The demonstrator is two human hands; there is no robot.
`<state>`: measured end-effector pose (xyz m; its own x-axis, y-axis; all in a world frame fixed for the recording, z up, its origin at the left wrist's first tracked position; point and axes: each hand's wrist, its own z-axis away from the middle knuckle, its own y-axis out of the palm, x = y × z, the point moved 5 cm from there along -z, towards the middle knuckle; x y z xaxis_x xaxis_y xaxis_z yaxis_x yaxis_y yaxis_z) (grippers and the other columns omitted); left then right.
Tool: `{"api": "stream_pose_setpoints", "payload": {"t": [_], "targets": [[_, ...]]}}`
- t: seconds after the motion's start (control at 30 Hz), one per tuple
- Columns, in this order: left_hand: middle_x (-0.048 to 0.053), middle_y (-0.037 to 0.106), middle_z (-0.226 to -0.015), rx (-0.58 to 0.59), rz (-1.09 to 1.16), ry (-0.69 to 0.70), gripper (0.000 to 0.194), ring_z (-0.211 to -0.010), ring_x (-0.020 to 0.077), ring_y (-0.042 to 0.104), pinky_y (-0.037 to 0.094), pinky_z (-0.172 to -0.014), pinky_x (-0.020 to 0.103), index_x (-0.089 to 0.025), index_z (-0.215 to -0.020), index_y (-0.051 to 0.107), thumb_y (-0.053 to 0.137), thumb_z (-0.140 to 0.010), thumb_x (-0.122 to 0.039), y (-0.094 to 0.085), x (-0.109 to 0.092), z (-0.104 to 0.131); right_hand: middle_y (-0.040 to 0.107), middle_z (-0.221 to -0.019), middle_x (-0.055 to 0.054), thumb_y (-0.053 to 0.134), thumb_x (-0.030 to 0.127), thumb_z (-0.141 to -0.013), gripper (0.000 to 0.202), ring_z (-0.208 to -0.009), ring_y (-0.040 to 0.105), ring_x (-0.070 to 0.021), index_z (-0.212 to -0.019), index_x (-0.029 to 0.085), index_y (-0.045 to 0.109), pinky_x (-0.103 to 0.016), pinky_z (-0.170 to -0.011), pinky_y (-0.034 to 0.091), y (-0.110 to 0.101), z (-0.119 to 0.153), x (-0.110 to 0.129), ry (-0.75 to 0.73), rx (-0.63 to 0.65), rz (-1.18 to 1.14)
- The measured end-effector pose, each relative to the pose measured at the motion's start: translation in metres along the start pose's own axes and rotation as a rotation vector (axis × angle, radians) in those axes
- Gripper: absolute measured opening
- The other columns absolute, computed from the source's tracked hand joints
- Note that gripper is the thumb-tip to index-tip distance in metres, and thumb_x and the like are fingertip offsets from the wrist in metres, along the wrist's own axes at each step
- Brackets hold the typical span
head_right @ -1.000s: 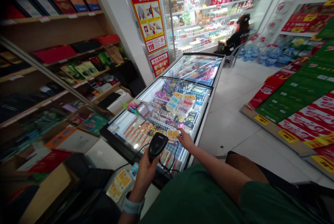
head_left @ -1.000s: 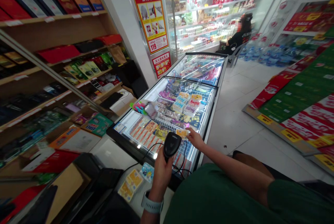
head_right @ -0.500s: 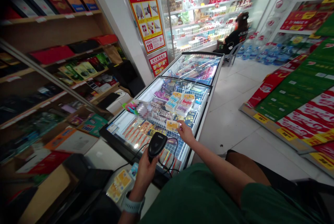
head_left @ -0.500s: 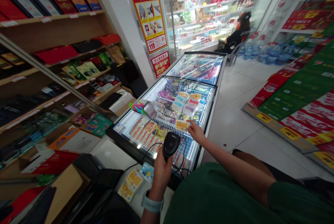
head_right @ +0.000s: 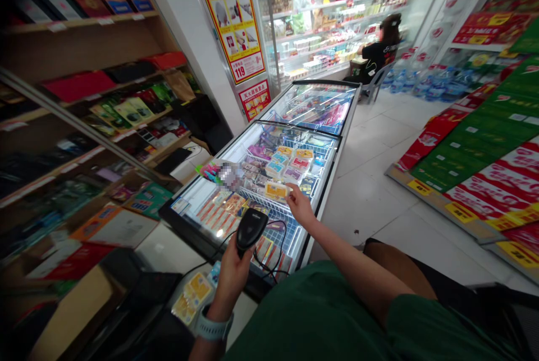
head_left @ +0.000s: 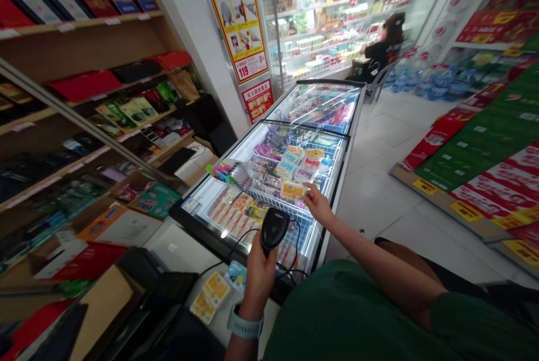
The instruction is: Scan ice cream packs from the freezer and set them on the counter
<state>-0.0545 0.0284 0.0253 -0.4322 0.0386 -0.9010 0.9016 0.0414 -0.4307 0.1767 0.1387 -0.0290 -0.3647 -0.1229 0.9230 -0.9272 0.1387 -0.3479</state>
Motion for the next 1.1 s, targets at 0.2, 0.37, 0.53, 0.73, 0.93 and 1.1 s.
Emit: {"api": "stream_pose_setpoints", "payload": {"t": [0.2,0.37,0.53,0.73,0.93,1.1], "targets": [[0.016,0.061,-0.115,-0.031,0.017,0.015,0.04,-0.111,0.0283,0.056,0.042,-0.096,0.043,-0.013,-0.117,0.054,0.056,-0.08,-0.028,-0.002,-0.003,-0.001,0.058,-0.073,0.004,0.049,0.029,-0.084,0.041,-0.066,0.059,-0.0146,-0.125,0.026,0.044,-0.026,-0.063,0.049,-0.002,-0.003,0.009,-0.038,-0.012,-0.001],[0.016,0.061,-0.117,-0.022,0.014,0.02,0.044,-0.113,0.0289,0.056,0.042,-0.097,0.044,-0.012,-0.121,0.052,0.056,-0.08,-0.029,-0.001,-0.003,-0.001,0.057,-0.073,0.004,0.048,0.03,-0.085,0.041,-0.065,0.058,-0.0147,-0.125,0.026,0.043,-0.026,-0.062,0.048,-0.002,-0.004,0.01,-0.041,-0.013,0.012],[0.017,0.059,-0.118,-0.011,0.004,0.026,0.049,-0.113,0.028,0.055,0.041,-0.098,0.044,-0.011,-0.127,0.048,0.055,-0.081,-0.027,-0.001,-0.003,0.001,0.058,-0.073,0.003,0.048,0.031,-0.085,0.04,-0.065,0.057,-0.0157,-0.124,0.026,0.044,-0.027,-0.063,0.047,-0.004,-0.004,0.013,-0.01,-0.003,0.024],[0.014,0.06,-0.115,0.001,0.0,0.034,0.044,-0.111,0.0264,0.055,0.041,-0.097,0.041,-0.014,-0.123,0.05,0.054,-0.081,-0.025,0.0,-0.006,0.001,0.056,-0.072,0.003,0.048,0.032,-0.084,0.041,-0.063,0.056,-0.0154,-0.124,0.026,0.044,-0.027,-0.062,0.046,-0.005,-0.004,0.016,0.001,-0.001,0.014],[0.013,0.061,-0.114,0.001,0.012,0.037,0.043,-0.109,0.026,0.057,0.043,-0.094,0.04,-0.014,-0.122,0.051,0.055,-0.081,-0.025,0.0,-0.006,0.002,0.055,-0.07,0.004,0.047,0.031,-0.085,0.039,-0.06,0.055,-0.0139,-0.123,0.025,0.045,-0.024,-0.058,0.042,-0.005,-0.004,0.016,-0.031,-0.015,0.039],[0.014,0.06,-0.117,0.006,0.018,0.04,0.046,-0.112,0.0259,0.056,0.041,-0.097,0.04,-0.014,-0.125,0.05,0.055,-0.081,-0.025,0.0,-0.007,0.001,0.056,-0.071,0.004,0.047,0.031,-0.085,0.04,-0.061,0.056,-0.0139,-0.125,0.025,0.044,-0.025,-0.06,0.045,-0.004,-0.005,0.013,-0.045,-0.026,0.046]]}}
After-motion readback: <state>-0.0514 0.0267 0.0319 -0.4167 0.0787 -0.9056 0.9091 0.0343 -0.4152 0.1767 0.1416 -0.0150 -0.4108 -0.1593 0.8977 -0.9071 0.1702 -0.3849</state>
